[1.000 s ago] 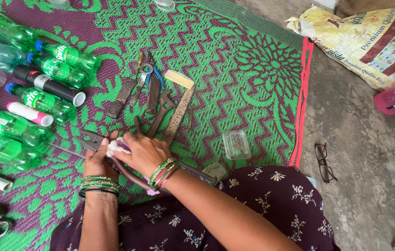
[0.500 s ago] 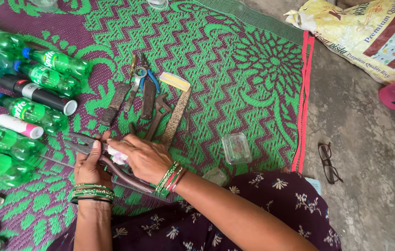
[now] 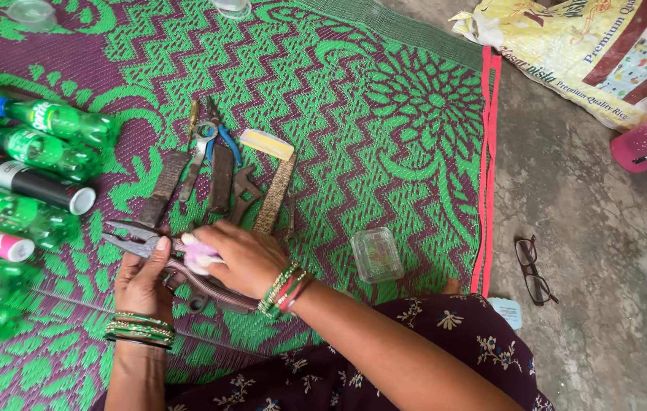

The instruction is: The person sits on a mat and wipes various metal tools with a cloth. They handle pliers, a screwdriver, and a metal file one by one, rubbing each with the cloth before placing them back on the mat. The person also wipes a small plastic container.

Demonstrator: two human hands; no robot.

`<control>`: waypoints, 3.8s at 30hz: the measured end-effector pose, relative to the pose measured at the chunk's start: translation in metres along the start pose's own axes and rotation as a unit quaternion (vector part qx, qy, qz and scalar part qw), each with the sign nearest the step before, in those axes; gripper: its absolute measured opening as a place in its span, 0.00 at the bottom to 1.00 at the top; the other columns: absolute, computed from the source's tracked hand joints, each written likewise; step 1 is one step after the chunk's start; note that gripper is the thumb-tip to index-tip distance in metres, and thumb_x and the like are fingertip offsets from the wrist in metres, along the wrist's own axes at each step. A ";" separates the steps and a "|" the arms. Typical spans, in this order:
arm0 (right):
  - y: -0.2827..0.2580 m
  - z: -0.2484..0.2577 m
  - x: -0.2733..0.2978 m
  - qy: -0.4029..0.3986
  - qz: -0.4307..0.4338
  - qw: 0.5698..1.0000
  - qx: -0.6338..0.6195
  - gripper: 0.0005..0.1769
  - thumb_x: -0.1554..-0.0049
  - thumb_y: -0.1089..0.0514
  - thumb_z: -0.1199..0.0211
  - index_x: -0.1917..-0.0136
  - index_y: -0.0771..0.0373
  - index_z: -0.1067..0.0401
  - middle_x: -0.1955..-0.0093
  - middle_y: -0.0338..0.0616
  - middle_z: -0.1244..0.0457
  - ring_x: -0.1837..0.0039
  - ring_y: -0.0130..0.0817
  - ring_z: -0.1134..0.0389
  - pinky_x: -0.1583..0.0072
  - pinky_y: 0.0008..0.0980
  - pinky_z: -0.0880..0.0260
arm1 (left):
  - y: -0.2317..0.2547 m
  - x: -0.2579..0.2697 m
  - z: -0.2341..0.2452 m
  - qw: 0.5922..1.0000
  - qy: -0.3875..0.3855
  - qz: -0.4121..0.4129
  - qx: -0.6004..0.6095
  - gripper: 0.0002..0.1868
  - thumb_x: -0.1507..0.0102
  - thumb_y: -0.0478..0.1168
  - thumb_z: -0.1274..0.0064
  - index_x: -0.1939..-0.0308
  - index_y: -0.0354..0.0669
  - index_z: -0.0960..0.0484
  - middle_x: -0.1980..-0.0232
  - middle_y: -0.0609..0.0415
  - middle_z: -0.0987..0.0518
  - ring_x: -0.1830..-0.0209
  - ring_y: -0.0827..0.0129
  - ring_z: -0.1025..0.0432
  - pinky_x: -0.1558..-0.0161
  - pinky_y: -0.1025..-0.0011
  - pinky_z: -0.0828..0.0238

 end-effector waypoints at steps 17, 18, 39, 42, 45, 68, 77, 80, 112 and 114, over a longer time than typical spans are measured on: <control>0.061 0.021 -0.013 0.044 0.025 0.999 -0.009 0.17 0.38 0.57 0.42 0.36 0.56 0.30 0.45 0.43 0.31 0.52 0.42 0.26 0.55 0.39 0.25 | -0.038 -0.043 -0.027 0.998 0.003 0.040 -0.042 0.04 0.35 0.36 0.40 0.57 0.42 0.17 0.63 0.54 0.17 0.68 0.70 0.25 0.66 0.70 0.27; 0.067 0.022 -0.018 0.052 0.013 0.998 -0.019 0.13 0.37 0.54 0.43 0.39 0.57 0.29 0.45 0.43 0.31 0.53 0.41 0.26 0.57 0.39 0.26 | -0.040 -0.046 -0.030 0.998 0.014 0.050 -0.044 0.04 0.35 0.36 0.40 0.57 0.43 0.17 0.63 0.55 0.17 0.69 0.70 0.26 0.66 0.70 0.28; 0.084 0.020 -0.047 0.053 -0.018 0.996 -0.064 0.23 0.43 0.65 0.41 0.35 0.53 0.30 0.43 0.42 0.33 0.42 0.46 0.28 0.45 0.43 0.28 | -0.054 -0.084 -0.047 0.999 -0.038 -0.002 0.013 0.09 0.30 0.27 0.45 0.50 0.38 0.29 0.55 0.52 0.18 0.62 0.71 0.24 0.61 0.76 0.26; 0.088 0.020 -0.049 0.073 -0.035 0.996 -0.028 0.13 0.40 0.56 0.39 0.42 0.58 0.30 0.48 0.47 0.31 0.46 0.48 0.27 0.47 0.46 0.28 | -0.057 -0.084 -0.053 0.998 -0.057 0.002 0.003 0.08 0.31 0.28 0.45 0.48 0.37 0.24 0.57 0.54 0.19 0.66 0.75 0.28 0.66 0.79 0.31; 0.106 0.012 -0.052 0.055 -0.111 0.992 -0.011 0.14 0.37 0.48 0.42 0.46 0.59 0.26 0.57 0.52 0.29 0.53 0.49 0.26 0.51 0.49 0.29 | -0.052 -0.078 -0.063 0.997 -0.075 -0.009 0.018 0.09 0.34 0.30 0.46 0.51 0.39 0.25 0.60 0.56 0.20 0.69 0.77 0.29 0.71 0.79 0.33; 0.073 0.026 -0.048 0.066 -0.024 0.994 -0.084 0.19 0.43 0.62 0.40 0.38 0.60 0.34 0.44 0.50 0.33 0.44 0.53 0.29 0.47 0.48 0.30 | -0.040 -0.085 -0.062 0.997 -0.069 -0.007 -0.021 0.08 0.34 0.30 0.45 0.51 0.38 0.24 0.62 0.57 0.22 0.76 0.79 0.35 0.79 0.79 0.43; 0.118 0.000 -0.063 0.015 -0.156 0.981 -0.112 0.17 0.34 0.48 0.46 0.42 0.63 0.29 0.58 0.57 0.31 0.53 0.53 0.27 0.51 0.48 0.31 | -0.049 -0.091 -0.052 0.998 -0.038 0.027 -0.038 0.08 0.37 0.30 0.43 0.55 0.39 0.24 0.67 0.54 0.21 0.80 0.78 0.35 0.82 0.79 0.45; 0.108 0.003 -0.063 0.030 -0.095 0.988 -0.117 0.18 0.35 0.52 0.44 0.37 0.65 0.34 0.52 0.55 0.31 0.50 0.53 0.27 0.49 0.47 0.30 | -0.049 -0.093 -0.046 0.999 -0.026 -0.014 -0.040 0.09 0.36 0.29 0.40 0.56 0.37 0.25 0.64 0.54 0.20 0.73 0.77 0.30 0.73 0.80 0.37; 0.083 0.019 -0.062 -0.040 -0.008 0.999 0.019 0.33 0.50 0.73 0.40 0.32 0.56 0.30 0.39 0.45 0.32 0.45 0.45 0.26 0.44 0.40 0.25 | -0.035 -0.094 -0.017 0.996 0.071 -0.045 0.040 0.09 0.36 0.29 0.39 0.53 0.40 0.19 0.60 0.53 0.16 0.64 0.72 0.21 0.70 0.78 0.34; 0.093 0.020 -0.060 -0.064 -0.043 0.997 0.030 0.31 0.47 0.71 0.38 0.32 0.53 0.29 0.39 0.43 0.32 0.45 0.42 0.26 0.43 0.40 0.25 | -0.033 -0.094 -0.014 0.994 0.083 -0.048 0.052 0.10 0.35 0.29 0.39 0.51 0.41 0.19 0.58 0.54 0.16 0.64 0.71 0.21 0.69 0.77 0.33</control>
Point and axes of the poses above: each hand's wrist, its own x-axis away from the middle knuckle, its own z-axis out of the back of the hand, y = z × x, the point moved 8 cm from there along -x, towards the middle knuckle
